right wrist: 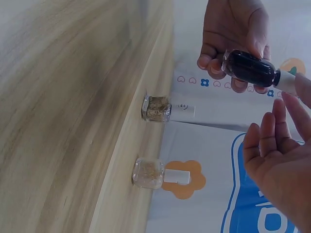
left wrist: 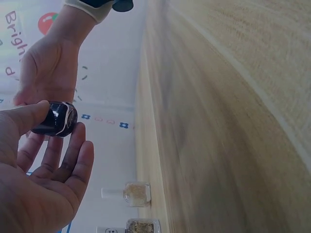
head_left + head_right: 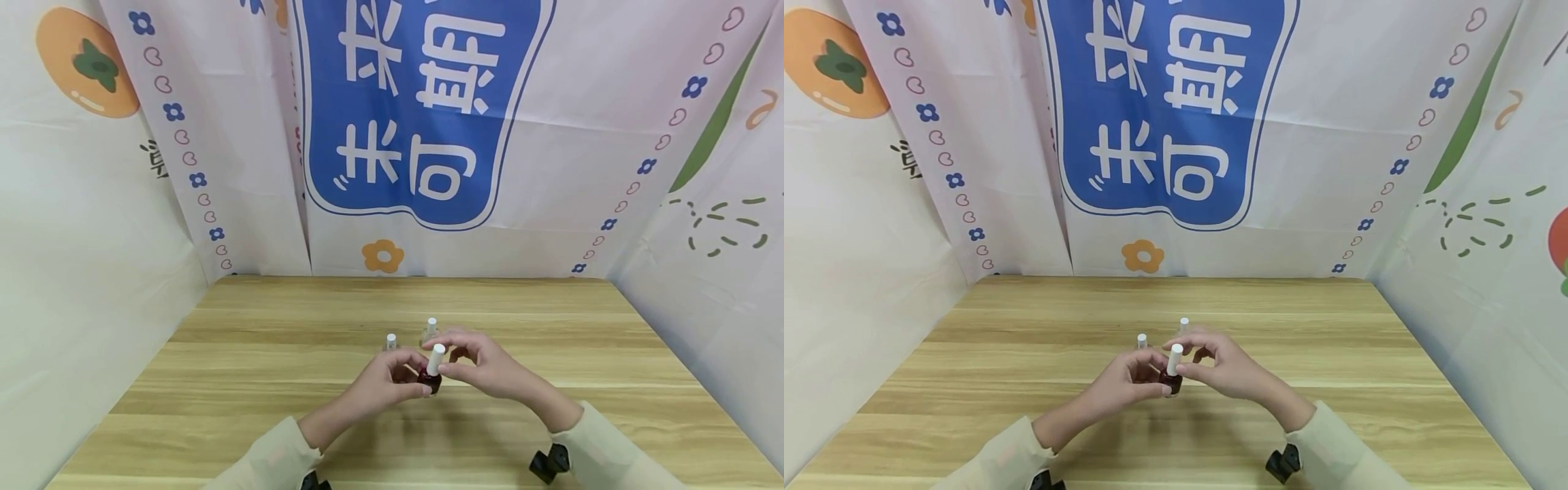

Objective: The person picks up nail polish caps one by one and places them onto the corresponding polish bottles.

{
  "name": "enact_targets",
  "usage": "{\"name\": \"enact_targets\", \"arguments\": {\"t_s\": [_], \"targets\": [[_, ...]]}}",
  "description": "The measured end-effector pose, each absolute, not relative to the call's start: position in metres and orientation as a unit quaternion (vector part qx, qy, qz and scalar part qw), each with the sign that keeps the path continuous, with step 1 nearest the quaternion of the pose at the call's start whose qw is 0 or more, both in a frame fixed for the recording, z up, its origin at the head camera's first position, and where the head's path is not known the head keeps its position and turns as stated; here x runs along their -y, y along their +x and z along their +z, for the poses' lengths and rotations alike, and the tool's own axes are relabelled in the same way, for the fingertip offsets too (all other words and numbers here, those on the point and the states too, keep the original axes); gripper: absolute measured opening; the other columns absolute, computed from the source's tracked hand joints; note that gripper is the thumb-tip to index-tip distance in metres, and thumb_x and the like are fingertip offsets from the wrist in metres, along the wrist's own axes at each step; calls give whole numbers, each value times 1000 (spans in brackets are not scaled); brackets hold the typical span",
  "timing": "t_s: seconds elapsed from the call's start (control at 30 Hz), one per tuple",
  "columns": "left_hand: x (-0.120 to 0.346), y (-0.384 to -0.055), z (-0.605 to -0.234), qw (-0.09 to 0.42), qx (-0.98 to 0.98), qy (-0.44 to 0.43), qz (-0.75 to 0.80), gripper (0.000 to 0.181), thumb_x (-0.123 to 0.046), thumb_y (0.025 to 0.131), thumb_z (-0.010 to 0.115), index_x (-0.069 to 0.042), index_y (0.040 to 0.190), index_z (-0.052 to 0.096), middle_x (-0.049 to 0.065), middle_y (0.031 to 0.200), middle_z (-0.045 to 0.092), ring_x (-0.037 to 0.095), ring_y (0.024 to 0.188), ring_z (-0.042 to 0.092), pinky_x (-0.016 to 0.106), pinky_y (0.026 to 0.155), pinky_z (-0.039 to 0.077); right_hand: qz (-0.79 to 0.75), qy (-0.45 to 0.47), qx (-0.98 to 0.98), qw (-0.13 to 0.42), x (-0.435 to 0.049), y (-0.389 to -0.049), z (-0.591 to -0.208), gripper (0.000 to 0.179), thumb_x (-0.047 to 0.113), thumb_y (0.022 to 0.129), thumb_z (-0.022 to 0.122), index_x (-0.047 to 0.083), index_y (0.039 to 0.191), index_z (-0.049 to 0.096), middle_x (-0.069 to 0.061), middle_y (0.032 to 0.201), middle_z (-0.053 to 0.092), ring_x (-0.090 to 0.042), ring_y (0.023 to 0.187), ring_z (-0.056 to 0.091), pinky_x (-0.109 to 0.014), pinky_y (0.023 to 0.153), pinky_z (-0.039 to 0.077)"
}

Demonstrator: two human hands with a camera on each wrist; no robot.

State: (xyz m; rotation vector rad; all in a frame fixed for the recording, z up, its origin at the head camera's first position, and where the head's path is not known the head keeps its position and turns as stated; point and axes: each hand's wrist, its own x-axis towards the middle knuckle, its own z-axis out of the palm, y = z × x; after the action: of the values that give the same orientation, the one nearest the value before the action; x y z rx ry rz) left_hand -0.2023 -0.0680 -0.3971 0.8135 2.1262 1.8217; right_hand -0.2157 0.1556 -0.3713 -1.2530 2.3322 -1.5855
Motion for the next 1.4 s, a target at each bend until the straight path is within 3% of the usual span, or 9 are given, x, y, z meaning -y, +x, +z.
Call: {"name": "enact_targets", "arguments": {"t_s": [0.23,0.43,0.8,1.1,1.4], "targets": [[67,-202,-397,115,-717,274,631,23,2,82,73,8,103,64,6,102,65,20,85,66,25,70,55,-516,-421,-745,24,-154,-214,-372,17,4,93,63,6,110,68,-7,112,64,-18,99,57,-32,80,51],[67,-201,-397,116,-717,265,634,25,0,83,73,4,106,65,9,100,66,20,85,66,26,71,55,-528,-385,-757,12,-152,-213,-375,13,5,92,65,8,104,70,-9,113,64,-18,104,57,-32,81,50],[67,-198,-398,89,-729,247,632,26,-4,84,74,1,108,65,10,100,66,21,84,65,26,71,55,-542,-320,-777,-25,-142,-210,-383,3,10,91,68,8,92,67,-11,106,65,-19,96,56,-31,79,49],[67,-198,-402,57,-732,240,635,23,-7,84,76,-2,105,67,8,97,66,20,81,64,25,68,54,-559,-275,-779,-72,-132,-206,-389,8,13,89,71,10,90,64,-2,99,63,-17,90,55,-29,75,48],[64,-196,-401,34,-751,221,621,21,-10,83,77,-8,102,70,4,92,64,19,78,65,27,65,54,-579,-223,-780,-81,-126,-203,-391,15,17,87,75,10,83,62,-4,92,61,-19,83,54,-31,68,48]]}}
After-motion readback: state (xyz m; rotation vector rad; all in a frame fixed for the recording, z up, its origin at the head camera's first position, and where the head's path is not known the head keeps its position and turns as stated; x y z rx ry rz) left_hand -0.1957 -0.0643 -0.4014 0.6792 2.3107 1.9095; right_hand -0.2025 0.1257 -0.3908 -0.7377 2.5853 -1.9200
